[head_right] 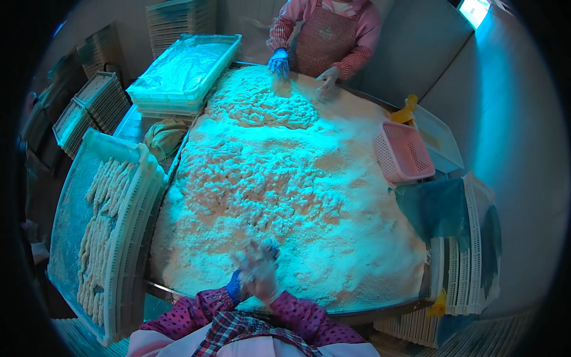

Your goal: The person repeatedly takes small portions of dough from a large pile, rolls them into elongated shapes, and places them into a tray. Another person works alongside at the same table, performing similar actions.

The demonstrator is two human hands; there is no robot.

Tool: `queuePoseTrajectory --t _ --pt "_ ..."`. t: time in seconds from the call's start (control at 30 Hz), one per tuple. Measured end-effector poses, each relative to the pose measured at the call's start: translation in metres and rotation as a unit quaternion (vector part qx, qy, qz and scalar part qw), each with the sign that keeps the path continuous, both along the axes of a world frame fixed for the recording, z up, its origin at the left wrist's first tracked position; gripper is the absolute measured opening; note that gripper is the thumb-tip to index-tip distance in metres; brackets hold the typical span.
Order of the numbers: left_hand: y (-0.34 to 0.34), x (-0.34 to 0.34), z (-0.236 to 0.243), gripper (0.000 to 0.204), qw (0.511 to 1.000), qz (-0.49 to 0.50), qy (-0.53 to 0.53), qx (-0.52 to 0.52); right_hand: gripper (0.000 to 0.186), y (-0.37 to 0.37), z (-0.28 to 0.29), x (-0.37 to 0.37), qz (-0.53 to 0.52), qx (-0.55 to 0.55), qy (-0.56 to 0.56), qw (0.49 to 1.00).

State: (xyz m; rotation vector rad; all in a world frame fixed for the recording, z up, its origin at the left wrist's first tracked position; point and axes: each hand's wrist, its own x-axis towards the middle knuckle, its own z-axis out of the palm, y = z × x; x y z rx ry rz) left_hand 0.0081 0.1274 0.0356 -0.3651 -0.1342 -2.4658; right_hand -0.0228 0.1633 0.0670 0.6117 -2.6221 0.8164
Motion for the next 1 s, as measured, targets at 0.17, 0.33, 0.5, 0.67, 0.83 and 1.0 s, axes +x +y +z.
queuePoseTrajectory --t 0.17,0.33,0.5,0.67,0.83,1.0 --pt "-0.082 0.005 0.001 0.059 0.753 -0.528 -0.359 -0.158 0.054 0.0 -0.004 0.001 0.001 -0.024 -0.036 0.999" --pt "-0.08 -0.007 -0.045 0.058 0.905 -0.268 -0.326 -0.063 0.061 -0.038 0.019 0.003 0.231 -0.278 -0.177 0.915" --pt "-0.146 -0.005 -0.005 0.053 0.782 -0.36 -0.493 -0.127 0.048 -0.025 -0.005 -0.127 0.05 -0.054 -0.057 0.996" --pt "-0.206 0.012 0.076 0.052 0.842 -0.374 -0.379 -0.085 0.023 -0.053 -0.029 -0.227 0.054 0.083 0.012 0.995" --pt "-0.351 0.035 0.129 0.05 0.911 -0.017 -0.361 -0.2 0.022 -0.035 -0.02 -0.246 0.039 0.114 0.012 0.993" --pt "-0.564 0.25 0.118 0.053 0.612 0.322 -0.672 -0.265 0.024 -0.062 -0.041 -0.227 0.067 0.024 -0.09 0.993"
